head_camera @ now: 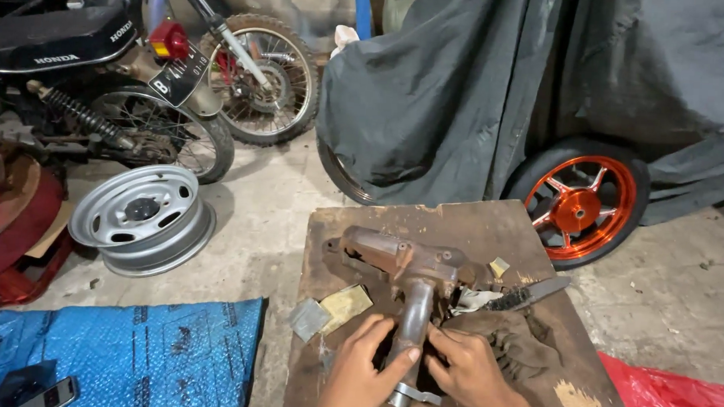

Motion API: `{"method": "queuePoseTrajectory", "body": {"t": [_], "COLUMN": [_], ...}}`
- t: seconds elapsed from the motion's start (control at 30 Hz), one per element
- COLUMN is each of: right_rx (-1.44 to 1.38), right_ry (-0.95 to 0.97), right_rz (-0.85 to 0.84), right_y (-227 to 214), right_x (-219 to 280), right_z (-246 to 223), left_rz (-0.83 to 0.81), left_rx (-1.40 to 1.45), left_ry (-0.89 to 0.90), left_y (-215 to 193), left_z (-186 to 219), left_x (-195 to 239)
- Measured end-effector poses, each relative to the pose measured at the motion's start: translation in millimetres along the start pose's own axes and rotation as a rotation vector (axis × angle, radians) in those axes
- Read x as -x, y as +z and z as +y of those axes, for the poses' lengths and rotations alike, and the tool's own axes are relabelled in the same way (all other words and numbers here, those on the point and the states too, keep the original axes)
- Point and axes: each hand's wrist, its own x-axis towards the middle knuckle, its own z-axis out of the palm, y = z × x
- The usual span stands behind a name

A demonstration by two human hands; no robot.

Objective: The person cleans a rusty metal part on a wooden workbench using a wire brush and a cloth. They scrub the surface with the brush and wipe it with the cloth, repeating the process to remove rust and debris.

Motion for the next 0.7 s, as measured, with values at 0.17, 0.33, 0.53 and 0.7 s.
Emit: {"method": "queuePoseTrajectory", "body": {"t": [0.17,0.33,0.53,0.7], "right_rx": [-0.059,-0.023,-0.043,0.041], "right_ry": [0.021,0.106,0.121,0.116], "right_rz": [0.032,-0.071,-0.103,-0.108], "right_y": [-5.7,-9.2,-14.4,-9.3], "right_x": [-11.3,-10.0,-9.1,-3.9], "right_z": [-5.3,-6.3,-7.0,-2.9], "left_rz": [0.033,0.033,0.047,0.021], "left_rx": [0.01,0.006,0.007,0.001], "left_ry": [0.061,0.064,0.1,0.035], "left_y": [2.2,2.4,5.8,2.3], "left_z": [-5.3,-6.2,-10.8,-4.0], "left_x": [-0.5,-0.6,-3.6,-1.0]}}
